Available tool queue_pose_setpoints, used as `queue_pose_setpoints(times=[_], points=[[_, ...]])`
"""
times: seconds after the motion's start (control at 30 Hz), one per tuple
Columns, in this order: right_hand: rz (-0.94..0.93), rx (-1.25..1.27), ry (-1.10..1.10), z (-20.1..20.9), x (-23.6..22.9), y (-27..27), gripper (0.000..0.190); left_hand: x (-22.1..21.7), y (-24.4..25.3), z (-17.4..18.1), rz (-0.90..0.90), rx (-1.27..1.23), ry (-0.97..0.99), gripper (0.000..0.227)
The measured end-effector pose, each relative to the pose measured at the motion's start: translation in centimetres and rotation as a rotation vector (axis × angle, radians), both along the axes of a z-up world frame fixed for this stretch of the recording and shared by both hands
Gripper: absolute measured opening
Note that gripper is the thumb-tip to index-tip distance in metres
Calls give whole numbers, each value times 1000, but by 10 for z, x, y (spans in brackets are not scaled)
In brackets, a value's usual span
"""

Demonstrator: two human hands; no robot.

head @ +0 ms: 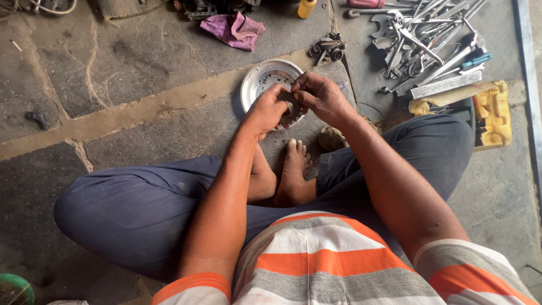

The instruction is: The person sits on the floor and cleans a small mechanical part by hand, rubbing it over a white plate containing liquid. The person repeatedly dips the part into the liquid and rubs it between their fingers to remove dirt.

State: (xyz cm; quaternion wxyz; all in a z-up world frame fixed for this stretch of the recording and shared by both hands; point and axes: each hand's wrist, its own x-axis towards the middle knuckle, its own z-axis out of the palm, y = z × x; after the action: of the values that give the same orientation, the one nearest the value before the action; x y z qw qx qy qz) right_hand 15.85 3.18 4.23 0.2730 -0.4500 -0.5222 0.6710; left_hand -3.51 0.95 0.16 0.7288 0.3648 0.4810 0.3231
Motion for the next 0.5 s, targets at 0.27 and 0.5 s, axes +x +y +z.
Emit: queue_pose_setpoints(times=[0.27,0.5], points=[[-185,155,-161,-2,0,9,7,6,-1,7,37,188,531,28],[-286,-35,-34,4,-4,-2,12,3,6,14,222,153,422,27]])
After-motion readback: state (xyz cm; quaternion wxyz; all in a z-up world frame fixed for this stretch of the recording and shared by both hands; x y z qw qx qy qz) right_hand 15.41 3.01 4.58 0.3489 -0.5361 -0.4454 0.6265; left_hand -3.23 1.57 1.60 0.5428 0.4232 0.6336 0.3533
